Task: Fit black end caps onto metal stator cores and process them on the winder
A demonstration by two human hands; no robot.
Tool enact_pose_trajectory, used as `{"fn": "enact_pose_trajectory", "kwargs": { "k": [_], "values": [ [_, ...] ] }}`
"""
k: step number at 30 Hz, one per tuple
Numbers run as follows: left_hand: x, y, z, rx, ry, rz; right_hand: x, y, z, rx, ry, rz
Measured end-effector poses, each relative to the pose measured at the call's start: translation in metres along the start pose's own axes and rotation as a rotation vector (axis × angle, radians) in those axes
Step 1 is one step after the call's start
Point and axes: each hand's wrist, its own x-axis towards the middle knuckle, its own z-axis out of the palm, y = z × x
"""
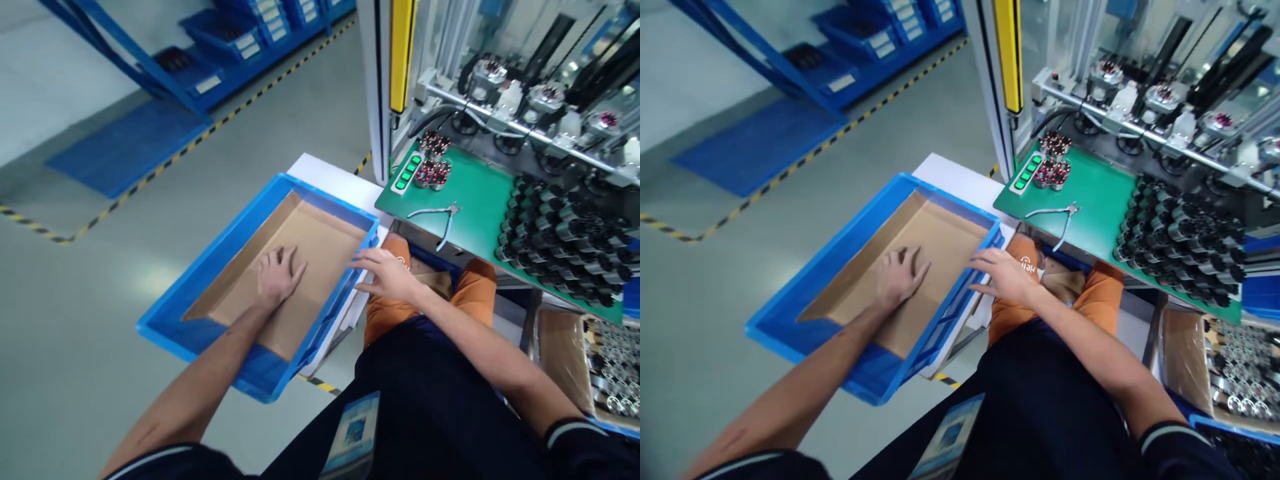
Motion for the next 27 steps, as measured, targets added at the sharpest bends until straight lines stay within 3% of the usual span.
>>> {"fn": "enact_pose_trajectory", "kwargs": {
  "k": [3,5,8,10,12,15,18,20,24,27],
  "values": [
    [0.002,0.026,-0.011,-0.071,0.051,0.055,-0.070,0.019,-0.008,0.249,0.336,0.308],
    [0.006,0.059,-0.026,-0.113,0.123,0.097,-0.095,0.033,-0.018,0.431,0.490,0.479],
    [0.013,0.136,-0.052,-0.155,0.186,0.259,-0.095,0.050,-0.033,0.690,0.588,0.606],
    [0.019,0.196,-0.064,-0.151,0.118,0.456,-0.080,0.055,-0.041,0.810,0.600,0.634],
    [0.027,0.248,-0.068,-0.138,0.075,0.566,-0.067,0.057,-0.044,0.880,0.595,0.644],
    [0.034,0.299,-0.065,-0.119,0.025,0.639,-0.066,0.055,-0.042,0.916,0.582,0.640],
    [0.021,0.316,-0.056,-0.133,0.008,0.637,-0.091,0.049,-0.039,0.904,0.569,0.591],
    [-0.004,0.316,-0.046,-0.169,-0.015,0.617,-0.118,0.040,-0.038,0.873,0.583,0.522],
    [-0.088,0.317,-0.022,-0.282,-0.162,0.674,-0.180,0.010,-0.041,0.752,0.707,0.403],
    [-0.156,0.333,-0.014,-0.360,-0.287,0.779,-0.221,-0.011,-0.045,0.678,0.789,0.406]
  ]
}}
